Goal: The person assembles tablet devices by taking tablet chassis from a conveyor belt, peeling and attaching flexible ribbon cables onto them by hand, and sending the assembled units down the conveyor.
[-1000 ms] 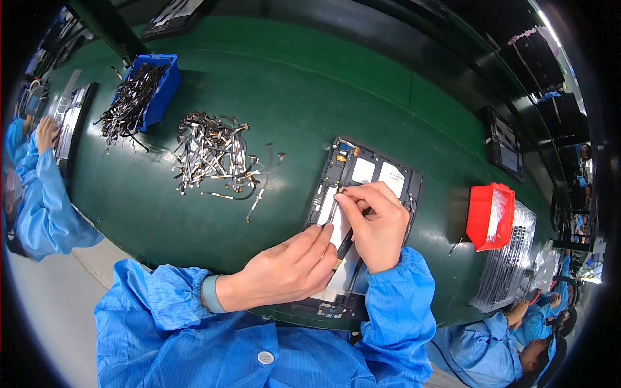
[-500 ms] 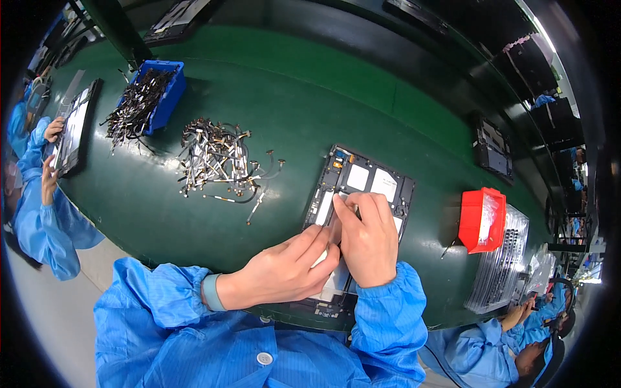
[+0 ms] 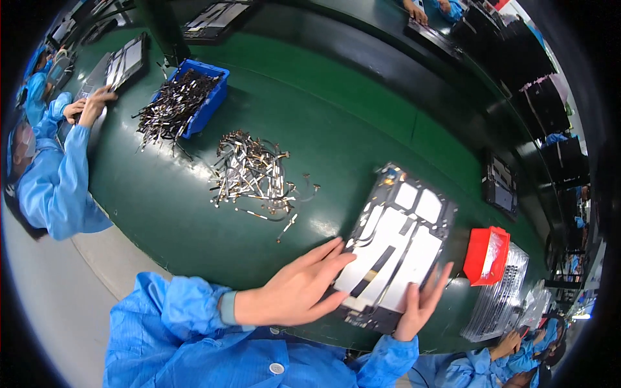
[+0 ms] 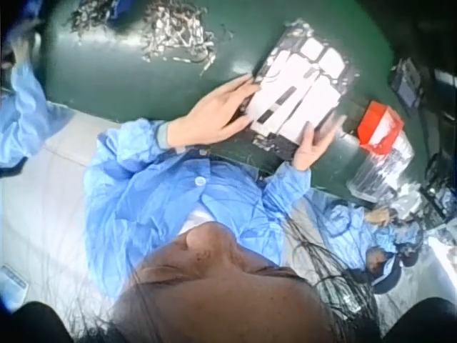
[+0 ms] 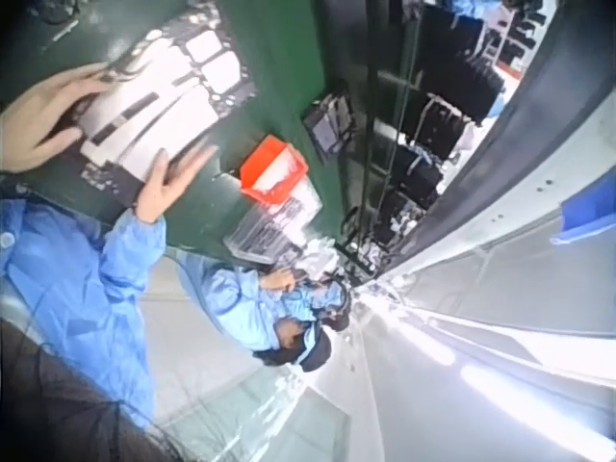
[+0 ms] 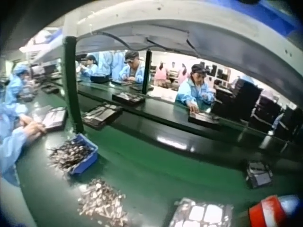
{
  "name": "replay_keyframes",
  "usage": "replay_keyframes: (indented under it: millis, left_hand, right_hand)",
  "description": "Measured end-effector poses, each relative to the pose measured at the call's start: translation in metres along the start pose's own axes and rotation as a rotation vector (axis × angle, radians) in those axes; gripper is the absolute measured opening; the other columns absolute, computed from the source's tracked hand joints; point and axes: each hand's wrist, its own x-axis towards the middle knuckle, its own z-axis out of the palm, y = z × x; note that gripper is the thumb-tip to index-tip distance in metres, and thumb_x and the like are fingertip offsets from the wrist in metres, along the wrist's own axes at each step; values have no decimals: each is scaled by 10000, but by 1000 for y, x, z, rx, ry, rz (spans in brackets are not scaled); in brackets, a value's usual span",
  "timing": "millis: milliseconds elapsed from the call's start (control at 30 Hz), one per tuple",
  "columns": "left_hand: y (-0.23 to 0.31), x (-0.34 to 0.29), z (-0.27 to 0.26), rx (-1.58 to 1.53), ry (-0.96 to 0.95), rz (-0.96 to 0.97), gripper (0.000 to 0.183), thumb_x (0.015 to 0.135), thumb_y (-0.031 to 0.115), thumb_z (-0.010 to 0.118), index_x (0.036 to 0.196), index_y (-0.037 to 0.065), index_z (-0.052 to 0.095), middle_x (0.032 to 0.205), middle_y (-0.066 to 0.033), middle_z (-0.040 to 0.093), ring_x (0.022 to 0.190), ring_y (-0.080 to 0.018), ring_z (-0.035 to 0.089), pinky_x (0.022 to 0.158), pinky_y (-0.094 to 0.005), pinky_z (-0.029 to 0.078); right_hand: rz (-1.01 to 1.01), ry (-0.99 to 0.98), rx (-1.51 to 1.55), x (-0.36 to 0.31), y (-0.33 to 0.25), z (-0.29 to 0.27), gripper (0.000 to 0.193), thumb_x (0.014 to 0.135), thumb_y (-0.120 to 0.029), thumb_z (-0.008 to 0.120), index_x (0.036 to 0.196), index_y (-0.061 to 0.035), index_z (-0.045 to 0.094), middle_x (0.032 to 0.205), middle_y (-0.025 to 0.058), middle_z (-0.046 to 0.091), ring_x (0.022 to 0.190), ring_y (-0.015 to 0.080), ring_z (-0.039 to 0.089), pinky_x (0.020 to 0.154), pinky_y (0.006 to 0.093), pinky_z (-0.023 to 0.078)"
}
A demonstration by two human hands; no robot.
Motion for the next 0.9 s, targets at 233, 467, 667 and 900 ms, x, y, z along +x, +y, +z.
replay_keyframes:
  millis: [233,467,667,900]
  left_hand:
    - [-62,56,-56,855,217,116,238,759,145,690,987,77,681,1104,-62,646,1039,-256,585,864,-372,494]
    - [-81,46,-48,894,211,220,188,731,97,603,898,26,652,1070,-82,658,1036,-240,604,835,-354,509]
    - [-73,67,-69,613,284,93,92,705,90,697,785,68,658,1001,-54,685,1030,-263,589,867,-384,490]
    - [-39,78,-94,8,294,-57,116,780,116,707,834,17,684,1044,-116,697,1038,-266,635,910,-368,483]
  right_hand:
    - [0,-119,289,129,-6,31,786,855,40,606,1512,-90,195,1513,230,270,1306,273,426,1046,341,390]
    - [6,-70,284,291,27,100,818,841,-44,685,1505,-93,210,1507,238,283,1293,283,439,1026,337,410]
    - [-392,41,-427,288,10,112,502,840,-45,662,1322,-45,522,1391,162,487,1192,264,538,979,355,440]
    - [4,-794,33,91,-24,127,351,829,-39,707,1175,-29,652,1135,118,649,1013,167,629,877,297,535]
